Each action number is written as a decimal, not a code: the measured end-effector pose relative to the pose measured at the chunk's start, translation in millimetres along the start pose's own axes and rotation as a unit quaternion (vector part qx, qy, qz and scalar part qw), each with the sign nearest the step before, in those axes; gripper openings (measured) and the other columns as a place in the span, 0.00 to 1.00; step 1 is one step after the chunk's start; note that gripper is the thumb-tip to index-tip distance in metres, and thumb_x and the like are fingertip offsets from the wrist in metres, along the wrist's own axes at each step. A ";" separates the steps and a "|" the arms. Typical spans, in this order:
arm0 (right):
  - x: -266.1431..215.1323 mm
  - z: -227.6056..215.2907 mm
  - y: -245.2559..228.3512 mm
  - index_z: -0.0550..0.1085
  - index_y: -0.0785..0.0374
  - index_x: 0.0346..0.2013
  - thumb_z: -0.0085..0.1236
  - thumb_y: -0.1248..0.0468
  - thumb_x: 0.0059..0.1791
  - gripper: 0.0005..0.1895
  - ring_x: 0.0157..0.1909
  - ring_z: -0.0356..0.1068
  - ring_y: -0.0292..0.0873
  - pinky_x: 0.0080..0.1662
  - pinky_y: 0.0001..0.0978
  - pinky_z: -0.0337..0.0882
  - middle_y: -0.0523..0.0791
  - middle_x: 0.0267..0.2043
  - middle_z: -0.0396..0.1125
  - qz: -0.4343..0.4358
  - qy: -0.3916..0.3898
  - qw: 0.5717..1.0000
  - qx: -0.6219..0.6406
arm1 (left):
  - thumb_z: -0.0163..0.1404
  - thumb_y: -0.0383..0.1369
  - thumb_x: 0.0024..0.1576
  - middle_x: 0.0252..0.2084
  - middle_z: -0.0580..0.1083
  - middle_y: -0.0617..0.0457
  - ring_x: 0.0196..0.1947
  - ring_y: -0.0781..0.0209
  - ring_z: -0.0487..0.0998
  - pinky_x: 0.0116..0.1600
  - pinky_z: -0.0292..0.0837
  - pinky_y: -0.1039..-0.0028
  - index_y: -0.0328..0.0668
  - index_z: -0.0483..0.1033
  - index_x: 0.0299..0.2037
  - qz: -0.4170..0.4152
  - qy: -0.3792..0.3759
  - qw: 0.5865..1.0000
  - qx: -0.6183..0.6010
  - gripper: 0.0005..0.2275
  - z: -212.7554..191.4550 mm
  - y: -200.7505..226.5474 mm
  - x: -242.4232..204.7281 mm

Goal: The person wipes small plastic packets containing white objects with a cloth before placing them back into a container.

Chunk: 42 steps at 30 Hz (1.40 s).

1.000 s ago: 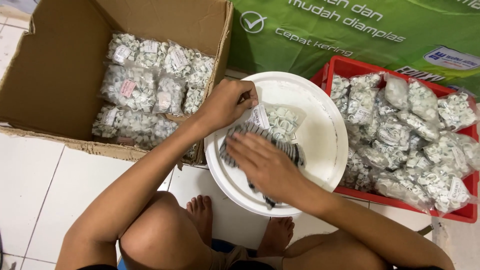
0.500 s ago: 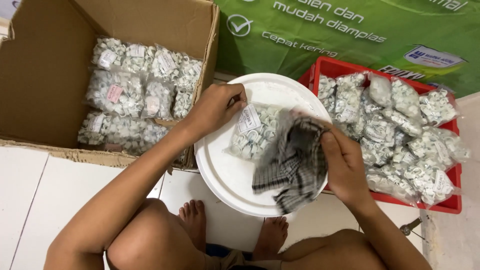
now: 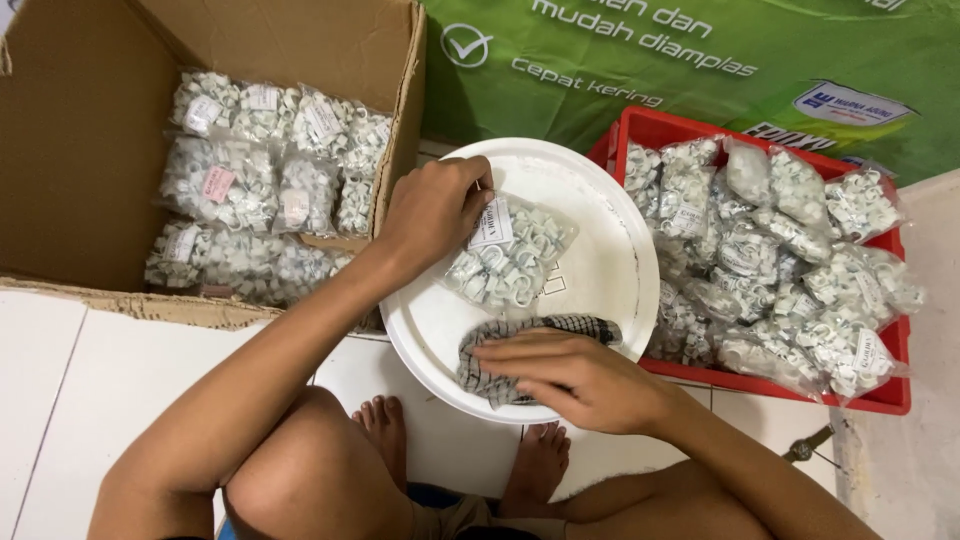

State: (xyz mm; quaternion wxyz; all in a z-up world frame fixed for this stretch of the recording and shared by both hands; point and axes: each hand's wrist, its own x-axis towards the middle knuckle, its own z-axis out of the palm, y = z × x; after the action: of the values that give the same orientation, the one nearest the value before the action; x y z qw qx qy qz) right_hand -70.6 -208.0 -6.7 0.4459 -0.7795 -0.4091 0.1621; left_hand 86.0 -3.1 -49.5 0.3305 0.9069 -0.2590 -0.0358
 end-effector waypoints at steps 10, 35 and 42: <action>-21.5 34.9 27.4 0.69 0.53 0.66 0.59 0.50 0.51 0.30 0.72 0.53 0.55 0.69 0.58 0.52 0.44 0.74 0.58 0.009 -0.003 0.919 -0.394 | 0.40 0.62 0.61 0.58 0.72 0.38 0.55 0.41 0.73 0.46 0.74 0.50 0.33 0.67 0.61 -0.028 -0.053 0.989 0.133 0.35 13.1 48.7 -52.6; 31.3 -24.2 65.5 0.64 0.65 0.70 0.45 0.70 0.57 0.24 0.77 0.45 0.61 0.73 0.54 0.50 0.54 0.77 0.51 0.038 0.218 0.946 -0.236 | 0.50 0.55 0.60 0.78 0.46 0.33 0.79 0.45 0.42 0.79 0.25 0.57 0.27 0.41 0.75 0.175 -0.110 0.974 0.090 0.46 -9.2 -1.8 -48.5; -14.0 -4.6 79.2 0.64 0.66 0.69 0.45 0.73 0.54 0.26 0.72 0.56 0.59 0.71 0.52 0.55 0.55 0.73 0.57 0.016 0.111 0.934 -0.340 | 0.48 0.56 0.60 0.78 0.47 0.36 0.79 0.47 0.43 0.79 0.25 0.59 0.29 0.41 0.76 0.163 -0.119 0.973 0.110 0.45 -7.4 -3.0 -49.5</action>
State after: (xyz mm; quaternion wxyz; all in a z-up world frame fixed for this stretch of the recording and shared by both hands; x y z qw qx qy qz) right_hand -37.3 -242.7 -71.3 0.1942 -0.9041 -0.3747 -0.0672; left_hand 46.4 27.5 -50.9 0.1970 0.8726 -0.4429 -0.0606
